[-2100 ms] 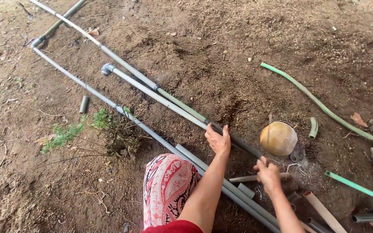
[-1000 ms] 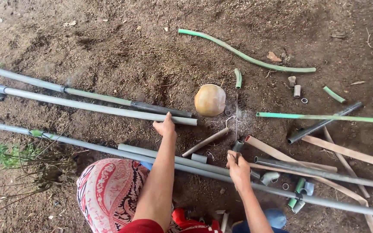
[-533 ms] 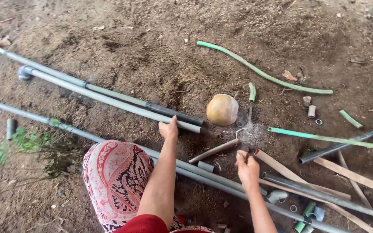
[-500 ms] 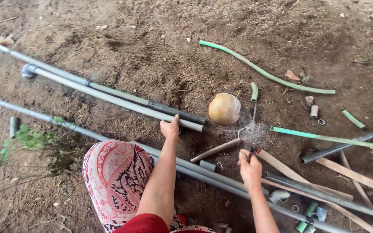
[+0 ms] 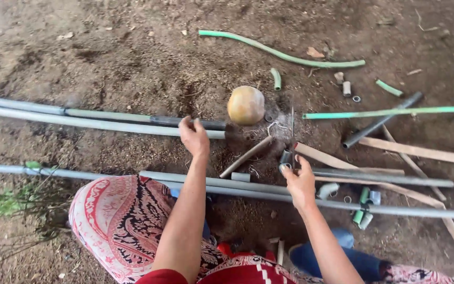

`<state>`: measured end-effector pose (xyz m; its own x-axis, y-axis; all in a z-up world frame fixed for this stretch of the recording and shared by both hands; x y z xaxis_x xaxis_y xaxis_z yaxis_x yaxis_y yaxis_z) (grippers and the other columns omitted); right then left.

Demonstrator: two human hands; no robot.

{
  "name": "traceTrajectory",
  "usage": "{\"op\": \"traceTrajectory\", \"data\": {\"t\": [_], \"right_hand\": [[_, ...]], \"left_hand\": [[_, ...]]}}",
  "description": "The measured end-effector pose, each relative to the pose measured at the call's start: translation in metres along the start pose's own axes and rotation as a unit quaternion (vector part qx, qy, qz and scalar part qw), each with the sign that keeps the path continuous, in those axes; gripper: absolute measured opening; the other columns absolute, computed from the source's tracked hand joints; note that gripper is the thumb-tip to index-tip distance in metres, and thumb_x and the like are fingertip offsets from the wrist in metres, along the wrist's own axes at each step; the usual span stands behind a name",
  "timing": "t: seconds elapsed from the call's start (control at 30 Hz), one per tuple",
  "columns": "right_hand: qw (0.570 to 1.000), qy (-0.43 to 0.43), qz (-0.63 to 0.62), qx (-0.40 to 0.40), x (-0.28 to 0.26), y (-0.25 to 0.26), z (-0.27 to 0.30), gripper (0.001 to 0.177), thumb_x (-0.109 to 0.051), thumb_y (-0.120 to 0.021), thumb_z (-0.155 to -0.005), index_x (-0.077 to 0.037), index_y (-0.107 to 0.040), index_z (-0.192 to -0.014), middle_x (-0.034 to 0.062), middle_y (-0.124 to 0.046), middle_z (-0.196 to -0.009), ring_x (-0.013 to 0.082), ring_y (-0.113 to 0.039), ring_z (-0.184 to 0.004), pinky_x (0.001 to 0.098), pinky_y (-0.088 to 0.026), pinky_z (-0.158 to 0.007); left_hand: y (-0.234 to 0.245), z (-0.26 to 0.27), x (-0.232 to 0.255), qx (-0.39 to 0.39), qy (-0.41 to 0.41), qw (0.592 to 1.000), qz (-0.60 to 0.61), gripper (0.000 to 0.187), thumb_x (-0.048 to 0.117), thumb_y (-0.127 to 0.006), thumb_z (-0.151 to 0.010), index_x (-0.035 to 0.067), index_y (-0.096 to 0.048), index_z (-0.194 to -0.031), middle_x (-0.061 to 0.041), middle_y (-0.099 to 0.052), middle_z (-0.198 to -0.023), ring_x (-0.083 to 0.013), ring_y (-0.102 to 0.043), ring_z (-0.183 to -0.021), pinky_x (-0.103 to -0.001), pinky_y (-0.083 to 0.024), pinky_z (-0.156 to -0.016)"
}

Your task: Cutting and assembling PVC pipes on the ground using a hand saw and fittings

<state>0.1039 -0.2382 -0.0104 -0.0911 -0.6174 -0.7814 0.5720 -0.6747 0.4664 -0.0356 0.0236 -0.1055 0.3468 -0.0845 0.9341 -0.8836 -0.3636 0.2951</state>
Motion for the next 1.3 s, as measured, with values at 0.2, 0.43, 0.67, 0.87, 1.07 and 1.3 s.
{"op": "traceTrajectory", "data": {"t": [0.2, 0.43, 0.67, 0.87, 1.07, 1.3], "right_hand": [[0.979, -0.042, -0.200, 0.016, -0.021, 0.039, 0.054, 0.054, -0.012, -0.062, -0.086, 0.000, -0.041, -0.134, 0.0138, -0.051, -0.072, 0.0143, -0.043, -0.052, 0.0265, -0.034, -0.037], [0.945, -0.089, -0.312, -0.031, -0.015, 0.058, 0.072, 0.044, -0.002, -0.055, -0.085, -0.009, -0.052, -0.128, 0.0099, -0.049, -0.072, 0.0093, -0.033, -0.048, 0.0221, -0.023, -0.039], [0.973, -0.138, -0.168, -0.080, -0.028, 0.051, 0.071, 0.054, -0.005, -0.055, -0.086, -0.014, -0.045, -0.138, 0.0097, -0.052, -0.077, 0.0129, -0.039, -0.054, 0.0236, -0.032, -0.045], [0.986, -0.136, -0.061, -0.070, -0.009, 0.049, 0.059, 0.053, -0.013, -0.059, -0.084, -0.015, -0.046, -0.136, 0.0115, -0.065, -0.092, 0.0122, -0.046, -0.056, 0.0231, -0.034, -0.046], [0.985, -0.121, -0.106, -0.065, 0.010, 0.039, 0.041, 0.049, -0.009, -0.062, -0.083, -0.010, -0.052, -0.131, 0.0096, -0.062, -0.083, 0.0138, -0.046, -0.061, 0.0246, -0.034, -0.052], [0.979, -0.152, -0.092, -0.097, -0.009, 0.037, 0.036, 0.052, -0.012, -0.059, -0.085, -0.013, -0.048, -0.136, 0.0081, -0.058, -0.078, 0.0129, -0.045, -0.059, 0.0247, -0.035, -0.050]], "left_hand": [[-0.005, 0.073, 0.042, -0.248, -0.155, 0.954, -0.066, 0.016, 0.017, -0.066, -0.082, 0.008, -0.061, -0.094, -0.014, -0.063, -0.084, -0.0332, -0.063, -0.086, -0.044, -0.053, -0.073], [-0.031, 0.083, 0.058, -0.365, -0.233, 0.874, -0.219, 0.047, 0.025, -0.072, -0.077, 0.010, -0.050, -0.116, -0.013, -0.051, -0.116, -0.0278, -0.053, -0.100, -0.042, -0.043, -0.085], [-0.096, 0.011, 0.119, -0.436, -0.087, 0.821, -0.359, 0.092, 0.055, -0.075, -0.067, 0.038, -0.024, -0.141, -0.014, -0.016, -0.149, -0.0324, -0.027, -0.132, -0.052, -0.027, -0.103], [-0.128, -0.001, 0.148, -0.541, -0.016, 0.762, -0.354, 0.084, 0.052, -0.069, -0.073, 0.042, -0.023, -0.144, -0.010, -0.004, -0.155, -0.0407, -0.025, -0.134, -0.067, -0.021, -0.104], [-0.142, 0.002, 0.128, -0.529, -0.082, 0.767, -0.354, 0.086, 0.051, -0.083, -0.058, 0.043, -0.042, -0.133, -0.012, -0.036, -0.130, -0.0363, -0.042, -0.114, -0.056, -0.037, -0.090], [-0.112, 0.035, 0.130, -0.552, -0.076, 0.748, -0.361, 0.080, 0.046, -0.083, -0.059, 0.046, -0.043, -0.128, -0.009, -0.029, -0.139, -0.0370, -0.037, -0.122, -0.061, -0.032, -0.099]]}}
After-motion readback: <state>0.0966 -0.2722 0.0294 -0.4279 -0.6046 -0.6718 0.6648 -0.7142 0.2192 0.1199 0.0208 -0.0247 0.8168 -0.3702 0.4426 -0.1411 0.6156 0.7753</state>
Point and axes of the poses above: each hand's wrist, its own z-axis away from the middle knuckle, its own y-axis out of the back of the hand, x = y × z, the point moved 1 cm from there along -z, towards the middle knuckle
